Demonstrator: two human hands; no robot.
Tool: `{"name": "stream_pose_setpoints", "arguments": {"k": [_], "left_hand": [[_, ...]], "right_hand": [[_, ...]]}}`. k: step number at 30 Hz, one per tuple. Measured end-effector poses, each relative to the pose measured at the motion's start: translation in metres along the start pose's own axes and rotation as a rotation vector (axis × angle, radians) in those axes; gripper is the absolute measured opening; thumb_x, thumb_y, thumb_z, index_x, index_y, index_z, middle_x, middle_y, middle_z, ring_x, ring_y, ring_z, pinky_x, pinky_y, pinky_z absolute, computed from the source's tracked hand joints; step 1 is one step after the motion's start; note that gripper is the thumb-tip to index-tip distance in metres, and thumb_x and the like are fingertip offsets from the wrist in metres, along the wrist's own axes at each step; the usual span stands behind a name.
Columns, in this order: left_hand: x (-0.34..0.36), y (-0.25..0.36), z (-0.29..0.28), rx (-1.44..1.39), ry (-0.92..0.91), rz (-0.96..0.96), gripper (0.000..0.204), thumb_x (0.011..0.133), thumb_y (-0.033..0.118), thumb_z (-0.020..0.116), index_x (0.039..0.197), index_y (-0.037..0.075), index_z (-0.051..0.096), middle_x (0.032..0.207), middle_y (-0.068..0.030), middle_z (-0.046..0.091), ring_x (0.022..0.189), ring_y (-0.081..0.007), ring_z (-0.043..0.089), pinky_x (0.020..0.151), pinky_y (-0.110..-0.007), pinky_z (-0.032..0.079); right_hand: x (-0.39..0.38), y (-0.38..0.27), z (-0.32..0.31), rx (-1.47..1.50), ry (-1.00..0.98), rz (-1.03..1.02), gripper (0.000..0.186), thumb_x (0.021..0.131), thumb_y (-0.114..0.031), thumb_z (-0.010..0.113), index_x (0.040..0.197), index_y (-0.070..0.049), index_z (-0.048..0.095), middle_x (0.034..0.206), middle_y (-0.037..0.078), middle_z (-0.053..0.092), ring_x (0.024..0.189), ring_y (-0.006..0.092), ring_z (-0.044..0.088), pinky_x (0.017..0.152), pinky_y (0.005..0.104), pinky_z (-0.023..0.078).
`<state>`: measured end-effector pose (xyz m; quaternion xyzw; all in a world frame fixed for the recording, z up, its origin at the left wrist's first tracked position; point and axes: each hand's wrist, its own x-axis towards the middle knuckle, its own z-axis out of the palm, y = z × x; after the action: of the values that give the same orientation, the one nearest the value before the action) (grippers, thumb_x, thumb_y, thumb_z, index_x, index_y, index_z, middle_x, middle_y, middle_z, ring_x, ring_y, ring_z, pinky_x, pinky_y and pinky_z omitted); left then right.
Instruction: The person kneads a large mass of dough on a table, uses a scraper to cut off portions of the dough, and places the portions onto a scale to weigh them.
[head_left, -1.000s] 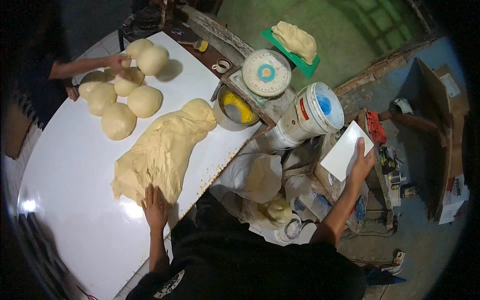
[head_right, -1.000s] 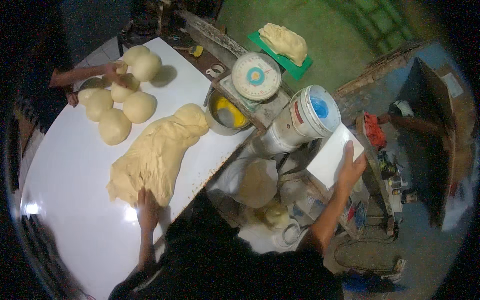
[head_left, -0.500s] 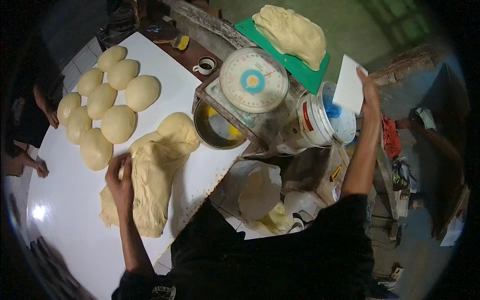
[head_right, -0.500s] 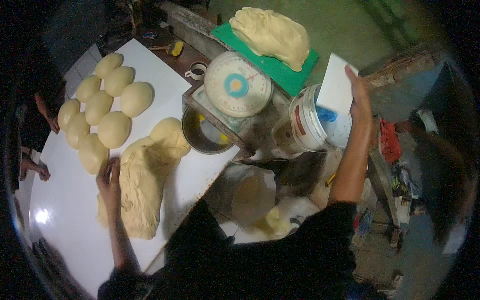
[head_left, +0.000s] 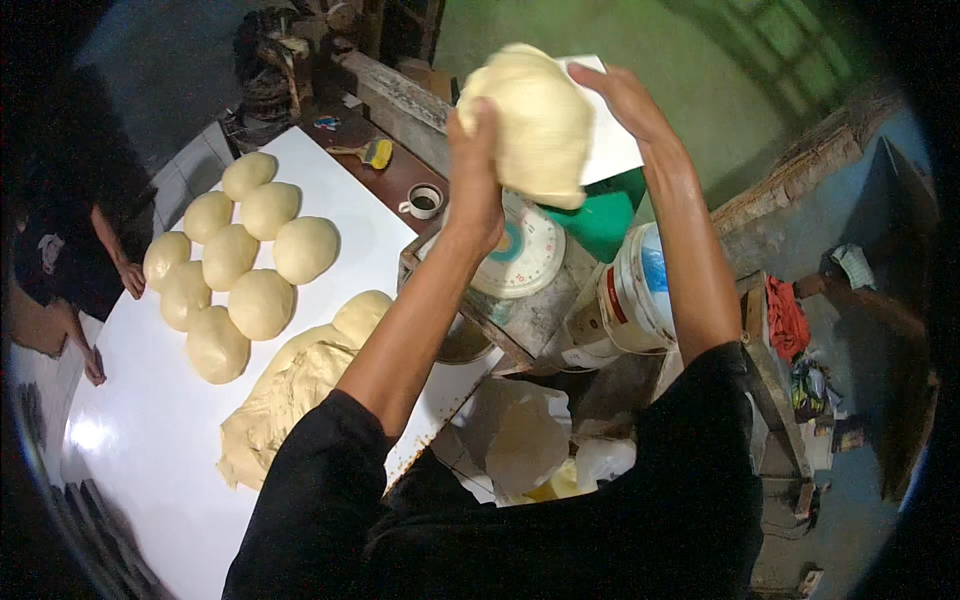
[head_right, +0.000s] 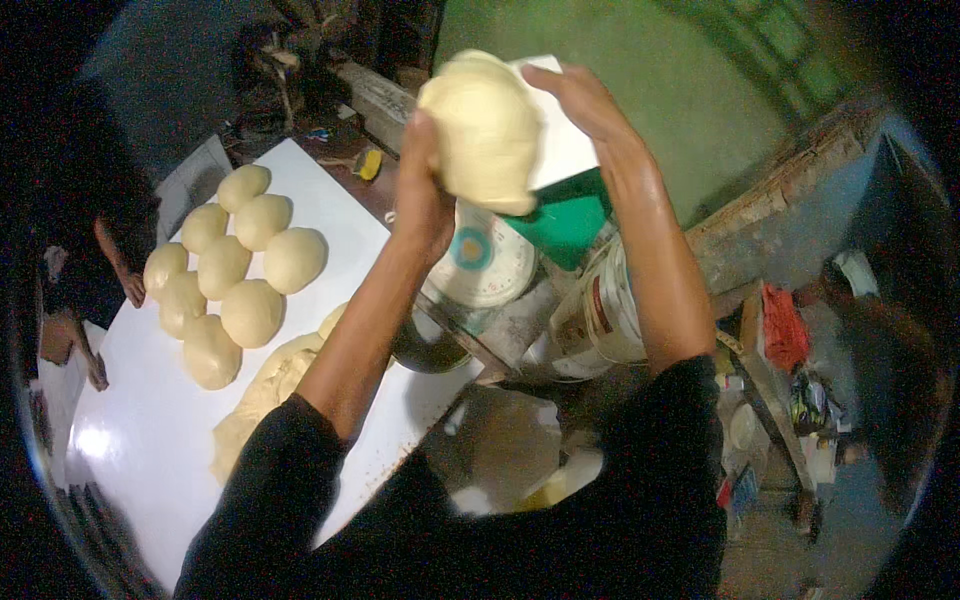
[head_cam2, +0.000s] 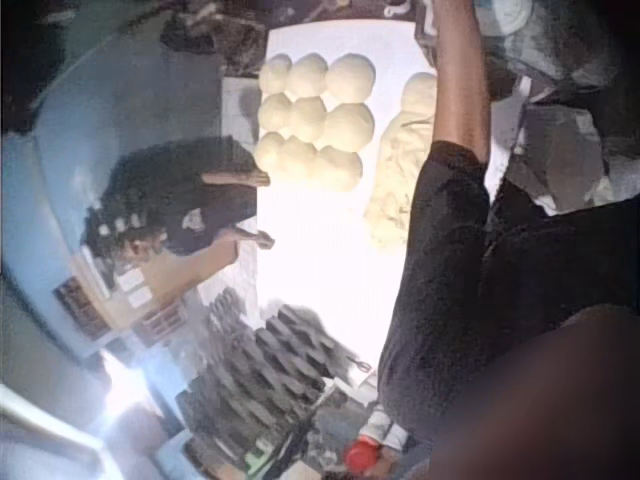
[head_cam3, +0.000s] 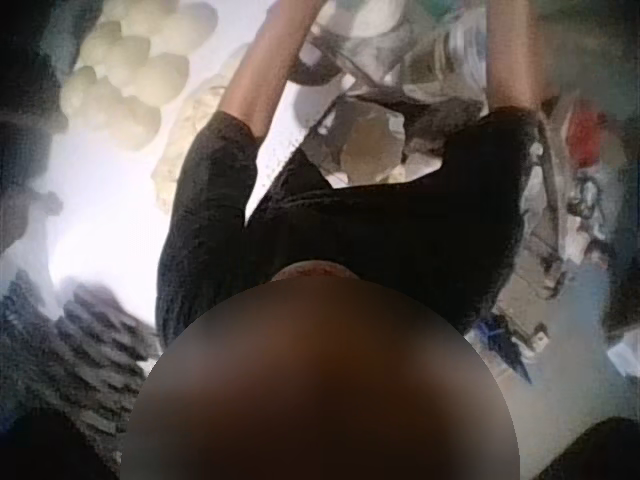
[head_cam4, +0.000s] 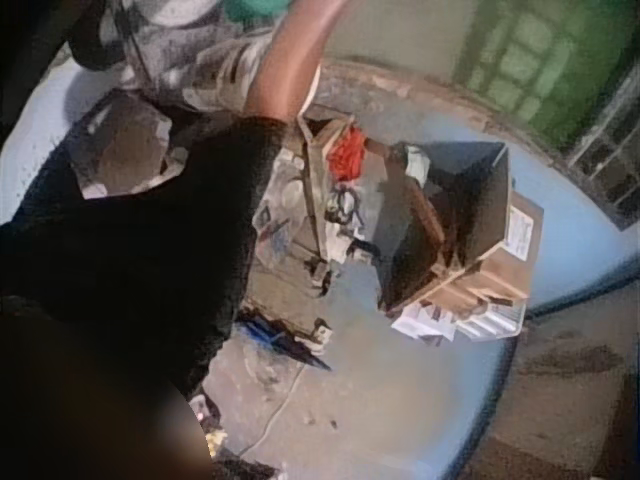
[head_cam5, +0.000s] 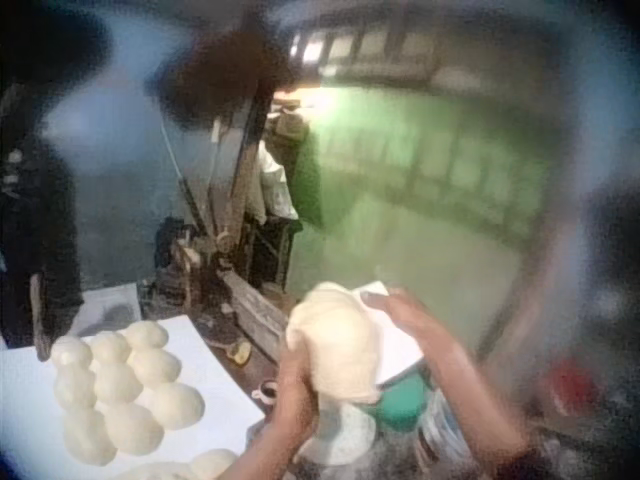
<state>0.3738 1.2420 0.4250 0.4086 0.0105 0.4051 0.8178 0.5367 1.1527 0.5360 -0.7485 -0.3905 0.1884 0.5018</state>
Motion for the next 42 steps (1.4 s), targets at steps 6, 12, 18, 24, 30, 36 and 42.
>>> {"name": "stream_pose_setpoints", "arguments": {"k": [6, 12, 18, 24, 30, 36, 42], "left_hand": [[-0.027, 0.077, -0.103, -1.319, -0.053, -0.097, 0.049, 0.104, 0.042, 0.044, 0.14, 0.011, 0.055, 0.141, -0.0112, 0.06, 0.129, -0.0292, 0.057, 0.11, -0.049, 0.047], [-0.086, 0.279, -0.332, -0.619, 0.54, 0.248, 0.047, 0.101, 0.042, 0.048, 0.134, 0.01, 0.06, 0.127, -0.0138, 0.066, 0.118, -0.0327, 0.063, 0.104, -0.051, 0.051], [-0.24, 0.445, -0.633, 0.03, 1.152, 0.239, 0.044, 0.099, 0.041, 0.054, 0.129, 0.009, 0.061, 0.12, -0.0109, 0.068, 0.11, -0.0243, 0.066, 0.095, -0.041, 0.052], [-0.367, 0.326, -0.549, 0.964, 0.465, 0.034, 0.031, 0.103, 0.027, 0.051, 0.111, 0.005, 0.07, 0.105, -0.0057, 0.073, 0.1, -0.0186, 0.068, 0.093, -0.034, 0.05], [-0.512, 0.123, -0.36, 1.809, -0.029, -0.339, 0.101, 0.069, 0.057, 0.086, 0.155, 0.033, 0.039, 0.162, -0.0153, 0.029, 0.148, -0.0451, 0.026, 0.111, -0.073, 0.028], [-0.488, 0.095, -0.39, 1.966, 0.098, -0.504, 0.084, 0.069, 0.036, 0.087, 0.145, 0.026, 0.052, 0.157, -0.0097, 0.037, 0.143, -0.0382, 0.034, 0.099, -0.07, 0.036], [-0.522, 0.121, -0.419, 1.765, 0.253, -0.399, 0.038, 0.068, 0.023, 0.082, 0.099, 0.011, 0.065, 0.102, -0.0041, 0.062, 0.102, -0.0269, 0.058, 0.083, -0.047, 0.042]], "right_hand": [[-0.053, -0.124, 0.12, 0.102, -0.038, -0.404, 0.03, 0.096, -0.028, 0.068, 0.106, 0.0, 0.071, 0.09, 0.009, 0.071, 0.075, 0.0176, 0.066, 0.073, 0.0341, 0.055], [-0.15, -0.088, 0.07, 0.105, 0.534, -0.297, 0.036, 0.095, -0.03, 0.07, 0.113, 0.001, 0.069, 0.1, 0.009, 0.07, 0.084, 0.0186, 0.066, 0.079, 0.035, 0.055], [-0.263, 0.032, 0.166, 0.051, 0.583, 0.152, 0.049, 0.095, -0.037, 0.072, 0.124, 0.002, 0.065, 0.116, 0.012, 0.067, 0.099, 0.021, 0.065, 0.089, 0.0369, 0.053], [-0.405, 0.226, 0.274, -0.254, 0.361, 0.521, 0.057, 0.099, -0.045, 0.064, 0.124, 0.006, 0.063, 0.116, 0.02, 0.067, 0.104, 0.0312, 0.063, 0.096, 0.0434, 0.048], [-0.456, 0.186, 0.476, -0.428, -0.075, 0.269, 0.041, 0.1, -0.031, 0.064, 0.115, 0.008, 0.065, 0.098, 0.027, 0.071, 0.091, 0.0393, 0.071, 0.081, 0.0452, 0.053], [-0.454, 0.207, 0.555, -0.401, -0.132, 0.196, 0.047, 0.103, -0.035, 0.056, 0.113, 0.01, 0.063, 0.099, 0.036, 0.067, 0.098, 0.0526, 0.065, 0.086, 0.0535, 0.052], [-0.408, 0.185, 0.635, -0.401, -0.053, -0.252, 0.015, 0.099, -0.016, 0.064, 0.098, 0.0, 0.065, 0.078, 0.02, 0.069, 0.067, 0.0409, 0.067, 0.06, 0.0447, 0.052]]}}
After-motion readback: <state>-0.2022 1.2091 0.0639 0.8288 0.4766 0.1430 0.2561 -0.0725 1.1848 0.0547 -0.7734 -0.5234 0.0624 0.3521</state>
